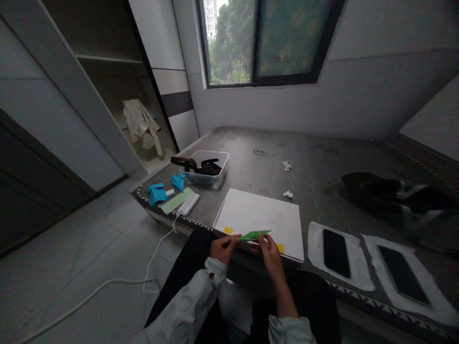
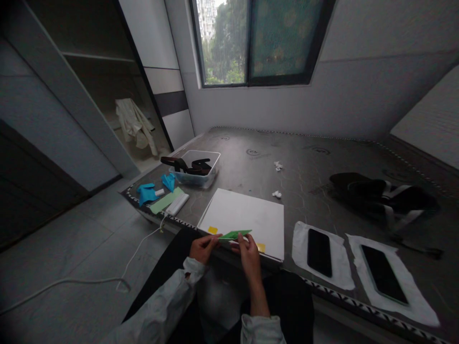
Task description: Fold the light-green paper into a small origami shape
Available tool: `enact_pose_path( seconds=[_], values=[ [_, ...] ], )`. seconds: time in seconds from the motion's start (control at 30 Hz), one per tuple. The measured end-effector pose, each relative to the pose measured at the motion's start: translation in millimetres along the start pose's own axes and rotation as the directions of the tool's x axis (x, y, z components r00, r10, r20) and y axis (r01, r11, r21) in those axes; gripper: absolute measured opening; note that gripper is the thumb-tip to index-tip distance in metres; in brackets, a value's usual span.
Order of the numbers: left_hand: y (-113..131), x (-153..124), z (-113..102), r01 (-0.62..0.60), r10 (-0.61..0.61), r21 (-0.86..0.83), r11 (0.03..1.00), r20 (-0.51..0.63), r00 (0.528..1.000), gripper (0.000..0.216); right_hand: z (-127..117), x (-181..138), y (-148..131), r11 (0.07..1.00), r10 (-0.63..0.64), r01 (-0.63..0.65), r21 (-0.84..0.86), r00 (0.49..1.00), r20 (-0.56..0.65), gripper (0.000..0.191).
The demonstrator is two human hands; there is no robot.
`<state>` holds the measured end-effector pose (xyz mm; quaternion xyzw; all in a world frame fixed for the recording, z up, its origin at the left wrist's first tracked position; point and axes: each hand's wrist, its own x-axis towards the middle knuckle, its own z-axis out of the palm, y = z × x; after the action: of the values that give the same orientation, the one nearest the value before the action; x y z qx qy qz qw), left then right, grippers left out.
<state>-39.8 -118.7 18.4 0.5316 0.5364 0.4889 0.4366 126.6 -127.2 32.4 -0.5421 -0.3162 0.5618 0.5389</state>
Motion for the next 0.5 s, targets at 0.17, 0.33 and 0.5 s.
enact_pose_path(
  seconds=[0.17, 0.33, 0.5],
  values=[
    [4, -8, 4, -0.131, 0.125, 0.083, 0.988, 0.070, 0.990, 0.038, -2, 2, 2, 1.000, 0.012, -0.012, 0.024, 1.000, -0.025, 0.052],
    [-1, -6, 4, -0.084, 0.089, -0.053, 0.995, 0.115, 0.989, 0.043, -2, 0, 0, 1.000, -0.009, 0.010, 0.015, 1.000, -0.024, 0.052],
    [-7, -5, 4, -0.041, 0.060, -0.146, 0.988, 0.125, 0.990, 0.047, -3, -1, 0, 0.997, -0.062, 0.063, 0.036, 0.998, -0.014, 0.057]
  ],
)
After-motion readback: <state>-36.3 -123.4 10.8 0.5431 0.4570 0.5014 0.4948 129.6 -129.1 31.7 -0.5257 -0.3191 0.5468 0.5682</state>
